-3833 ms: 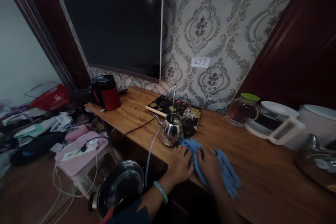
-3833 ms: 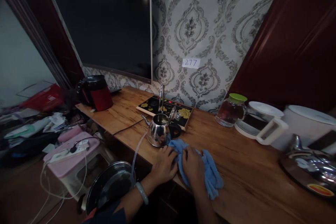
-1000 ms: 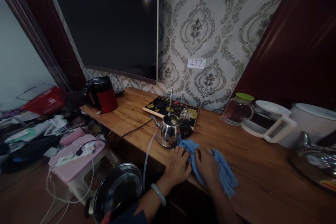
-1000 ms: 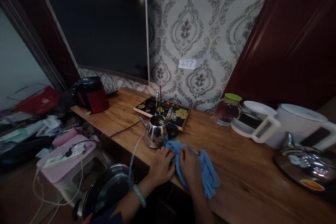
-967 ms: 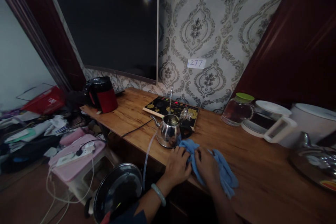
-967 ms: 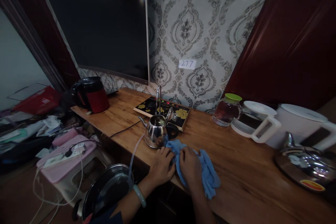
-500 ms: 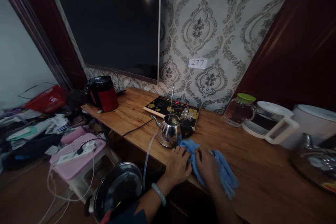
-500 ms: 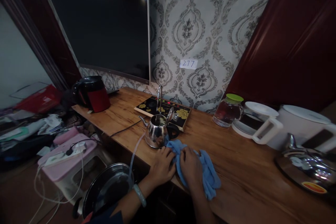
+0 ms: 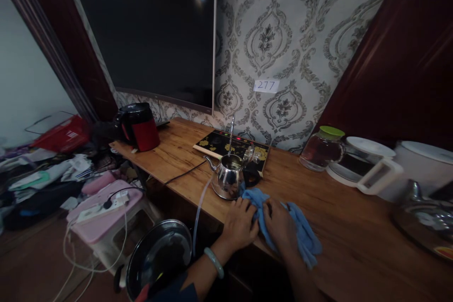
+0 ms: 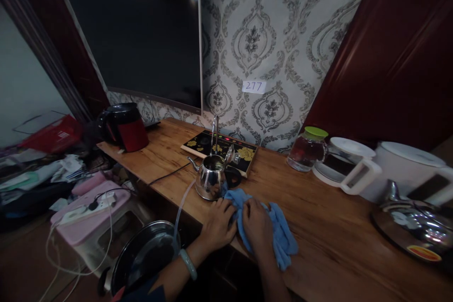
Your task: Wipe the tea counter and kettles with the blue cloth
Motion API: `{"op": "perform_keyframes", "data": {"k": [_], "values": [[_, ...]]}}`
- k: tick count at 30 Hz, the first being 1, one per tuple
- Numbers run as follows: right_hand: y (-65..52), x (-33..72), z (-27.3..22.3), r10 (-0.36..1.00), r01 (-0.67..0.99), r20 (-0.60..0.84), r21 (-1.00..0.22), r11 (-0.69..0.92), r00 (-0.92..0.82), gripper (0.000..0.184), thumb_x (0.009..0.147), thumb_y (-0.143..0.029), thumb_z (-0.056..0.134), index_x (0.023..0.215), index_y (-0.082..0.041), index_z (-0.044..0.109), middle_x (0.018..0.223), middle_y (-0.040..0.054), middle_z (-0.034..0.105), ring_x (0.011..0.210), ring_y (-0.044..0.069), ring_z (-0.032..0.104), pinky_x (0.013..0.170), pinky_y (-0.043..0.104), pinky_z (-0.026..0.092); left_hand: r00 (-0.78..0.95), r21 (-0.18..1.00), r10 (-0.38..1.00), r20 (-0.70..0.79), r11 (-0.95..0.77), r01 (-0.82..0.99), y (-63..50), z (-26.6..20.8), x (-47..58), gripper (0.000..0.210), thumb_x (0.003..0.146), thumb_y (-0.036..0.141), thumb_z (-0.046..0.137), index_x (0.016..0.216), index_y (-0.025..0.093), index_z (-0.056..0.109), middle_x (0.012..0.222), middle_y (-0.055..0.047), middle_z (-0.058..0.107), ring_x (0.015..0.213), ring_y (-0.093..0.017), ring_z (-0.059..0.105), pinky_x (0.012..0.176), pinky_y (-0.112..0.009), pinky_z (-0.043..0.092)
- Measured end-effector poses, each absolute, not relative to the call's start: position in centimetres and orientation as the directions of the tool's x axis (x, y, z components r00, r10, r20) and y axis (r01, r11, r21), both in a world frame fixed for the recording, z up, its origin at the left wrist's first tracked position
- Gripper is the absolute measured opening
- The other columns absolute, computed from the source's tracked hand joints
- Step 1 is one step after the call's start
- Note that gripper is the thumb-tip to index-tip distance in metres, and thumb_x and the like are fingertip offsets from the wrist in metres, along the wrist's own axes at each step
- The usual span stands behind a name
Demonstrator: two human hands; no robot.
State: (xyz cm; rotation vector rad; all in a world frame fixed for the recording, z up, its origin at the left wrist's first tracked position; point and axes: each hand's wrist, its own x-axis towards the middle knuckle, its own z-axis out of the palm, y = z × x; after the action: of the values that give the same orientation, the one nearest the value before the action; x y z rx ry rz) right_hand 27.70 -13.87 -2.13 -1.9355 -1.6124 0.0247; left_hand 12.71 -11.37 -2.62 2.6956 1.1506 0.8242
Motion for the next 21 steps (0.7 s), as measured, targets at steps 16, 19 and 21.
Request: {"op": "perform_keyframes", "data": {"k": [16,19,21], "values": [[-13.68,27.84,-2.65,0.891,0.89,0.375,-0.45,-0.066,0.256,0.024,0.094,-0.027,0.035,0.08,-0.022,0.054,0.082,0.0052,0.067,0.078,0.019,0.061,0.072,0.03,0.038,0.556,0.296,0.692,0.46,-0.71,0.639,-11.26,-3.09,12.8,0.02,0.084,0.026,0.055,0.103,0.022,0.059,0.107,-0.007,0.058,0.098,-0.024,0.049,0.086,-0.041,0.042],[-13.67,27.83,-2.59,0.893,0.893,0.371,-0.445,-0.069,0.254,0.024,0.094,-0.027,0.036,0.079,-0.022,0.054,0.081,0.005,0.066,0.078,0.02,0.061,0.072,0.03,0.037,0.557,0.284,0.69,0.462,-0.71,0.644,-11.22,-3.02,12.82,0.02,0.083,0.026,0.056,0.102,0.022,0.059,0.106,-0.007,0.059,0.097,-0.024,0.049,0.083,-0.041,0.042],[-13.65,27.85,-2.57,0.894,0.893,0.37,-0.444,-0.069,0.253,0.023,0.093,-0.027,0.036,0.08,-0.022,0.054,0.081,0.0048,0.066,0.078,0.02,0.062,0.074,0.03,0.037,0.555,0.278,0.684,0.473,-0.714,0.643,-11.22,-2.98,12.82,0.02,0.083,0.025,0.056,0.102,0.022,0.059,0.106,-0.007,0.059,0.096,-0.024,0.049,0.083,-0.041,0.042]]}}
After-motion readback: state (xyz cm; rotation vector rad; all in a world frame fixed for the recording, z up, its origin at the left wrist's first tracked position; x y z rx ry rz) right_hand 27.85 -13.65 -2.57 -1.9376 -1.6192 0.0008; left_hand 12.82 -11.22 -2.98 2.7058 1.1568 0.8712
